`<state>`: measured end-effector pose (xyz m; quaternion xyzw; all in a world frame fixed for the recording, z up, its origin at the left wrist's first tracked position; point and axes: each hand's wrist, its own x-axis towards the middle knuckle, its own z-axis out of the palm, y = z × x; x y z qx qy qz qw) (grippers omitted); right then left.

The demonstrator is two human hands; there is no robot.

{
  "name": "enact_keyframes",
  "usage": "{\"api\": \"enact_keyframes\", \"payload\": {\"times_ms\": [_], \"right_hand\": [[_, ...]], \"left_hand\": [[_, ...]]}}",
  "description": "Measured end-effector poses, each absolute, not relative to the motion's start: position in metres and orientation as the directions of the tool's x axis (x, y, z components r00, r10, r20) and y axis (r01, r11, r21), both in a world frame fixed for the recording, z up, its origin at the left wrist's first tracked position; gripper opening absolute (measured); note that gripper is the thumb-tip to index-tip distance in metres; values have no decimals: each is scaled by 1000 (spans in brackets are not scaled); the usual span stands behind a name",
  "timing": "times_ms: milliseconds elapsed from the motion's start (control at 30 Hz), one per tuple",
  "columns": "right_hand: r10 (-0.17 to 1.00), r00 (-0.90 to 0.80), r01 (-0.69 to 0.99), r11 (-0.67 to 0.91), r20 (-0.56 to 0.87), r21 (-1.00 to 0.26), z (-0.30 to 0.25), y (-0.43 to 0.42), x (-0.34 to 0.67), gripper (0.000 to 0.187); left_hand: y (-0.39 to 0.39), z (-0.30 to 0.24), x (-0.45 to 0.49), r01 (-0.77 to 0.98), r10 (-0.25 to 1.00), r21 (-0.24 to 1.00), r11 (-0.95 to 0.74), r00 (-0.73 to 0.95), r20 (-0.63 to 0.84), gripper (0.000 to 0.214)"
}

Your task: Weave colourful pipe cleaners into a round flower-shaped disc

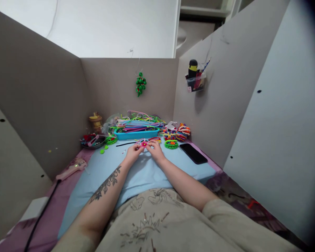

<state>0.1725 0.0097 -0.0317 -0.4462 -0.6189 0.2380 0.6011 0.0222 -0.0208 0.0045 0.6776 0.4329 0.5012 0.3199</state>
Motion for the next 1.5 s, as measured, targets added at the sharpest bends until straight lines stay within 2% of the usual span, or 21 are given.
{"api": "enact_keyframes", "payload": {"times_ms": [267, 567, 967, 1367, 1500], "right_hand": [[836, 75, 223, 517, 543, -826, -26, 5, 175, 18], [850, 102, 201, 492, 517, -847, -30, 11, 178, 21], [819, 65, 225, 545, 571, -807, -25, 1, 176, 21], [819, 131, 218, 526, 558, -822, -25, 1, 172, 19], [812, 152, 225, 527, 564, -819, -25, 1, 172, 21]], "left_hand": [[-19, 1, 24, 272, 918, 877, -396, 122, 377, 33], [-20, 4, 21, 210, 926, 902, -377, 90, 366, 38], [-15, 0, 19, 164, 949, 934, -316, 36, 315, 41], [-18, -2, 28, 198, 899, 877, -438, 78, 432, 32], [-18, 0, 26, 247, 892, 860, -446, 38, 451, 32]]}}
